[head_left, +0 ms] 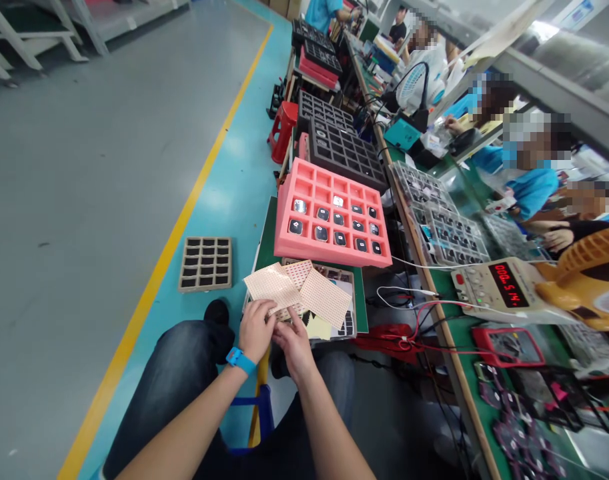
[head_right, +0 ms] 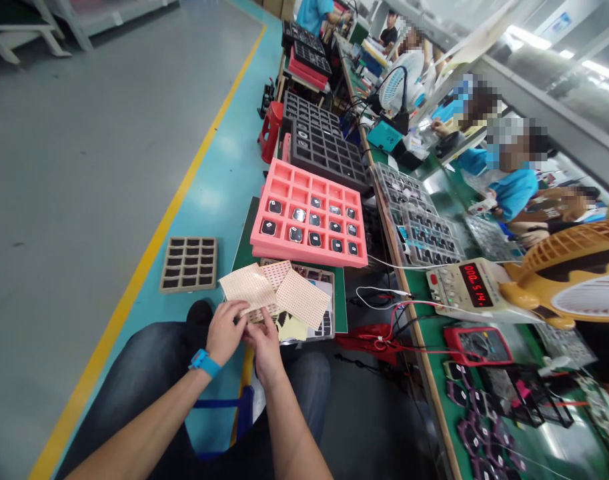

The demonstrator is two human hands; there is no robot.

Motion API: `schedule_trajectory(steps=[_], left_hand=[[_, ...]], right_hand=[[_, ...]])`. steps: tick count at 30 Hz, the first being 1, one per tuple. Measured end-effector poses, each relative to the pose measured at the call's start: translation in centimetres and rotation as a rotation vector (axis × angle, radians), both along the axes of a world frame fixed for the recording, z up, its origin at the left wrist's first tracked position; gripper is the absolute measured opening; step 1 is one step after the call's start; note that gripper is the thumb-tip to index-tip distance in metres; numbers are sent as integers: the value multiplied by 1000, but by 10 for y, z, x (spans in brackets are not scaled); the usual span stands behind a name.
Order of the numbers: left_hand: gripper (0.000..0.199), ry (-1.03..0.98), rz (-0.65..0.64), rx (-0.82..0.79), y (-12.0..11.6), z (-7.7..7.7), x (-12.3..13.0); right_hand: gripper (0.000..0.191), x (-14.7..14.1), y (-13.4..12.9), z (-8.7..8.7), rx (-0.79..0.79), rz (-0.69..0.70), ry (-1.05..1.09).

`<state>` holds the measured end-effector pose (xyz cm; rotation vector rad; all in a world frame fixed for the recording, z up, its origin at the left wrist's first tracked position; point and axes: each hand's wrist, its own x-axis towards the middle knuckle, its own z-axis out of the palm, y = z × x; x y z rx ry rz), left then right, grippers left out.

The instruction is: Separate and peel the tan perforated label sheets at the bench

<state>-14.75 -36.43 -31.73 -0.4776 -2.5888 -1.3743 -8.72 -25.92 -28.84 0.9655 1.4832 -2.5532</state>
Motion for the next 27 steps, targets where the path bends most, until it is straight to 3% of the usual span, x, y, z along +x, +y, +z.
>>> schedule_trajectory(steps=[4,7,13,17,22,27], left_hand=[[19,54,65,-1,-2,7,-6],[17,120,85,0,-5,13,-13],[16,284,77,25,-22,22,-28],[16,362,65,50,-34,29,-36],[13,372,19,37,-31,26,-38],[12,299,-3,8,-23,4,-30]], right_hand=[[73,1,-4,11,118,67,44],[60,0,12,20,255,147,67],[41,-28,109,32,764,110,-29],[60,-53,158,35,1036,156,-90],[62,-69,165,31,1193,265,-117],[58,-76,164,28,1266,284,-139]])
